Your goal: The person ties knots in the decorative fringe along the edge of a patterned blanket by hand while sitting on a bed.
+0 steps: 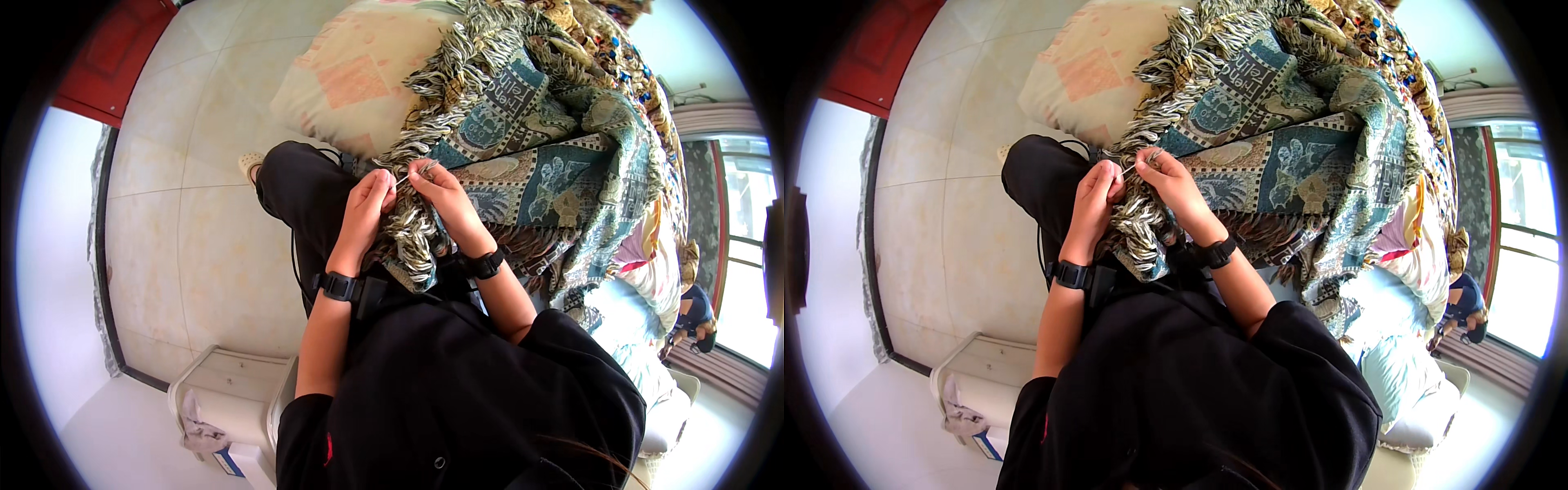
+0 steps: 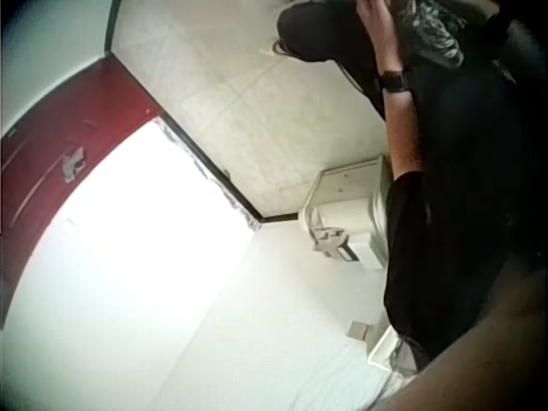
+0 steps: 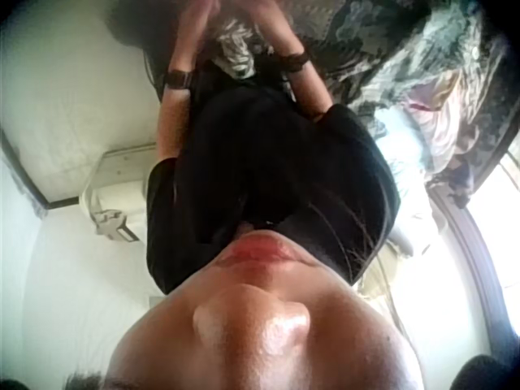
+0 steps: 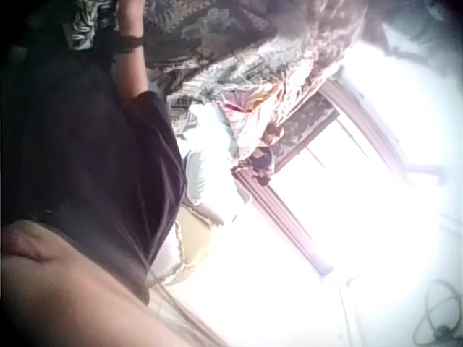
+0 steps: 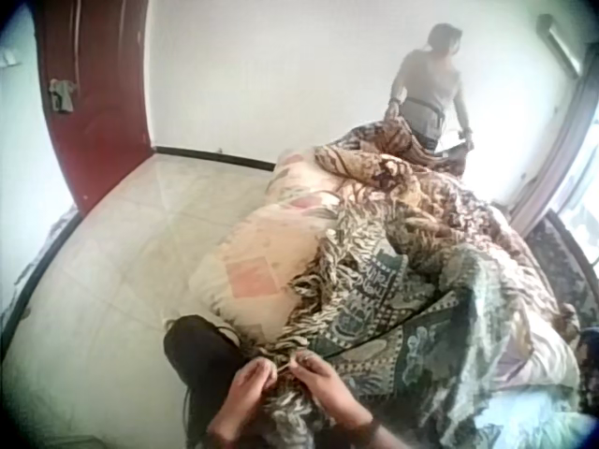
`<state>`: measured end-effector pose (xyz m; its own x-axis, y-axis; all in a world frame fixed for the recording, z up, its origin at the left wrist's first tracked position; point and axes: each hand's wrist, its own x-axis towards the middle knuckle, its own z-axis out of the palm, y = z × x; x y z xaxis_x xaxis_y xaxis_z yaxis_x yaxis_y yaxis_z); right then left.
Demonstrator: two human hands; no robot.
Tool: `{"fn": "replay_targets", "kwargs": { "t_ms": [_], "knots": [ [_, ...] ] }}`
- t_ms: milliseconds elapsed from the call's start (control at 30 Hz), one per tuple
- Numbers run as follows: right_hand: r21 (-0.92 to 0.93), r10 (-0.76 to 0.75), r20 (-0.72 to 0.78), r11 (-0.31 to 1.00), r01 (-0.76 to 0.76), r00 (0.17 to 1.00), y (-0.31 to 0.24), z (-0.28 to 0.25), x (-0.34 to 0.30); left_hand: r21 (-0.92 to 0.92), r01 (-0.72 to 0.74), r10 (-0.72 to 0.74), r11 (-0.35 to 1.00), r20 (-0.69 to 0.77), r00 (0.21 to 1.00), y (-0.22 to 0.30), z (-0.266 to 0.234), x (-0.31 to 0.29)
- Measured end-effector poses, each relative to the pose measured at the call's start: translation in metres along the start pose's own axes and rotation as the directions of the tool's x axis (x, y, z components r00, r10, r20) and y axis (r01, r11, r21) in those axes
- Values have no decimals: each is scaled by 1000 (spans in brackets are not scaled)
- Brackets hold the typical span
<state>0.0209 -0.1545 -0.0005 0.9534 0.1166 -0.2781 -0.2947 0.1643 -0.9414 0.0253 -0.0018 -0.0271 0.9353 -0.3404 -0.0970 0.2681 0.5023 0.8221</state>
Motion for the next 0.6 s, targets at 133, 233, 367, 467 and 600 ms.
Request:
{"fn": "replay_targets", "kwargs": {
  "t_ms": [133, 233, 367, 467, 600],
  "knots": [
    [60, 14, -20, 998, -13, 1000, 0, 2, -3, 28, 21, -23, 999, 42, 999, 2, 0, 0],
    [85, 35, 12, 996, -36, 999, -5, 3, -4, 37, 18, -18, 999, 6, 1000, -1, -1, -1],
    [54, 126, 47, 990, -128, 991, -7, -5, -2, 87, -1, 8, 996, -90, 996, 10, 13, -3],
    [29, 104, 43, 994, -105, 994, -9, -1, -4, -32, 23, -24, 999, -26, 999, 9, 6, -3],
    [82, 127, 117, 987, -137, 985, -12, -9, -2, -66, -34, 34, 997, -2, 999, 13, 6, -6]
  ]
}}
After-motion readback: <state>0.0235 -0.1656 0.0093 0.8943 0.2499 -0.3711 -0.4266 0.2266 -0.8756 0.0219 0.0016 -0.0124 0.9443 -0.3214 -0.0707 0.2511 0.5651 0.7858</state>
